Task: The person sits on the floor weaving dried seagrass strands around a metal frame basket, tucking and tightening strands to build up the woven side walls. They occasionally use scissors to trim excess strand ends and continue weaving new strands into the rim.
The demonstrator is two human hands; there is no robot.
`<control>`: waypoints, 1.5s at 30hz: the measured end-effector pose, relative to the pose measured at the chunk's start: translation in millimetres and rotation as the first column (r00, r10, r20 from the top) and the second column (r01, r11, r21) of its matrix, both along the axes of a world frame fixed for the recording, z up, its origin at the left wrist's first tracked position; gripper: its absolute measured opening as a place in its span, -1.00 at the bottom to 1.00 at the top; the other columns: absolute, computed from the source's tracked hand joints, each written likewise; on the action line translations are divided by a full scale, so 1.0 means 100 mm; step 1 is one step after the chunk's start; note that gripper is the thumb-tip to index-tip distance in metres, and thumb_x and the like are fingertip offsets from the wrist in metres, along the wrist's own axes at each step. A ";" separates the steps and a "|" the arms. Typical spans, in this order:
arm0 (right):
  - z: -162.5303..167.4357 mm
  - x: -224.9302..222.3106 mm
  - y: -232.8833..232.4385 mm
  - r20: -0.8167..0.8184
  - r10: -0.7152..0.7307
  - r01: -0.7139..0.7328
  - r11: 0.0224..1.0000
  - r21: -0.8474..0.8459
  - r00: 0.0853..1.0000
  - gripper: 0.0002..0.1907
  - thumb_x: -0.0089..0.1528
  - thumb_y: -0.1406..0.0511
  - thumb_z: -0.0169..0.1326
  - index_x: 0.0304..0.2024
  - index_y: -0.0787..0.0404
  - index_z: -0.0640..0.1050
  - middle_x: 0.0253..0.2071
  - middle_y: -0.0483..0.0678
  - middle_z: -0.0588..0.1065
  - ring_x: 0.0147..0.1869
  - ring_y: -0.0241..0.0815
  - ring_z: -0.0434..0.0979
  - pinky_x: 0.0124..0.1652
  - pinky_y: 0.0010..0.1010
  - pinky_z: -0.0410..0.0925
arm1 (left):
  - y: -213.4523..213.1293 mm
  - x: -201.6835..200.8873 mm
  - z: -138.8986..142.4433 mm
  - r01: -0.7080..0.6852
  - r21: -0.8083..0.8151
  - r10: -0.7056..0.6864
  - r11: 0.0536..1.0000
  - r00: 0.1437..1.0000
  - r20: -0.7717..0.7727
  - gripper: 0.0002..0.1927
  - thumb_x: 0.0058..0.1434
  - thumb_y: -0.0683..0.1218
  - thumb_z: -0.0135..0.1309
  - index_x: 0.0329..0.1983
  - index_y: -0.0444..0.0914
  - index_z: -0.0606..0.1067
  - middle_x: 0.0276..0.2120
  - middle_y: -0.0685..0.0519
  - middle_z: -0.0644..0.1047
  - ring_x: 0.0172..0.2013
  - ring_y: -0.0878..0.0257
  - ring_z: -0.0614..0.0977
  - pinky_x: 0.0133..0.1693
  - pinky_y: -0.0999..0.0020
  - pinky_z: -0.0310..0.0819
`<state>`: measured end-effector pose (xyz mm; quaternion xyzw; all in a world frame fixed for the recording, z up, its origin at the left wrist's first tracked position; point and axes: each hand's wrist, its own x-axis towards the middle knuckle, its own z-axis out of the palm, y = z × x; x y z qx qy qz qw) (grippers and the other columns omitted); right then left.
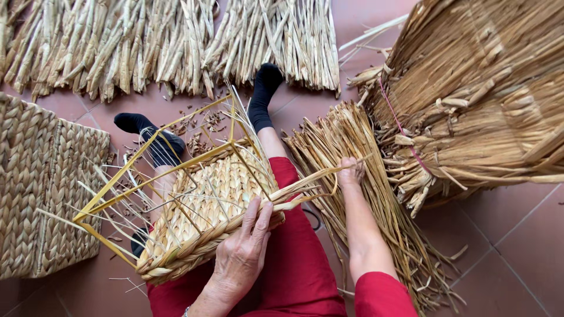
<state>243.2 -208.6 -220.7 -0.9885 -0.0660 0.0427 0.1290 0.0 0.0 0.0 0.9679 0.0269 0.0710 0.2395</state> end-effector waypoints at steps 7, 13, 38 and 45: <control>0.23 0.00 -0.41 -0.102 -0.202 0.213 0.669 0.712 0.974 -0.95 0.33 0.44 0.01 -0.22 0.21 0.50 -0.26 0.00 0.52 -0.25 -0.20 0.56 -0.33 -0.41 0.44 | 0.02 -0.01 0.13 -0.010 -0.364 0.030 0.931 0.998 0.048 -0.36 0.18 -0.17 0.19 0.34 -0.34 0.29 0.16 -0.29 0.48 -0.22 -0.18 0.69 -0.23 0.13 0.62; 0.76 0.30 -1.08 0.019 -0.362 0.106 0.322 0.941 0.932 -0.86 0.55 0.21 -0.06 -0.08 0.11 0.38 -0.27 -0.23 0.40 -0.31 -0.43 0.44 -0.28 -0.53 0.38 | 0.10 0.12 0.04 -0.147 -0.430 0.190 0.891 0.980 0.058 -0.73 0.34 -0.21 0.08 0.09 -0.34 0.50 -0.17 -0.22 0.64 -0.20 -0.12 0.70 -0.16 0.16 0.59; 2.15 -0.15 0.21 -0.006 0.720 -0.617 0.599 0.510 0.694 -0.82 0.22 0.19 0.21 -0.16 0.05 0.70 -0.31 -0.13 0.61 -0.24 -0.23 0.52 -0.25 -0.34 0.43 | 0.28 0.37 0.15 -0.420 -0.598 0.259 0.682 0.904 -0.340 -0.73 0.21 -0.20 0.00 -0.03 -0.31 0.53 -0.44 -0.07 0.68 -0.66 0.18 0.64 -0.51 0.28 0.57; 1.97 -0.14 0.50 -0.182 0.790 -0.554 0.554 0.622 0.586 -0.81 0.21 0.15 0.20 -0.20 0.04 0.70 -0.30 -0.14 0.63 -0.24 -0.26 0.56 -0.27 -0.35 0.46 | 0.39 0.35 0.16 -0.358 -0.659 0.180 0.662 0.929 -0.324 -0.69 0.21 -0.23 -0.09 -0.01 -0.33 0.51 -0.50 0.01 0.66 -0.75 0.30 0.58 -0.69 0.39 0.53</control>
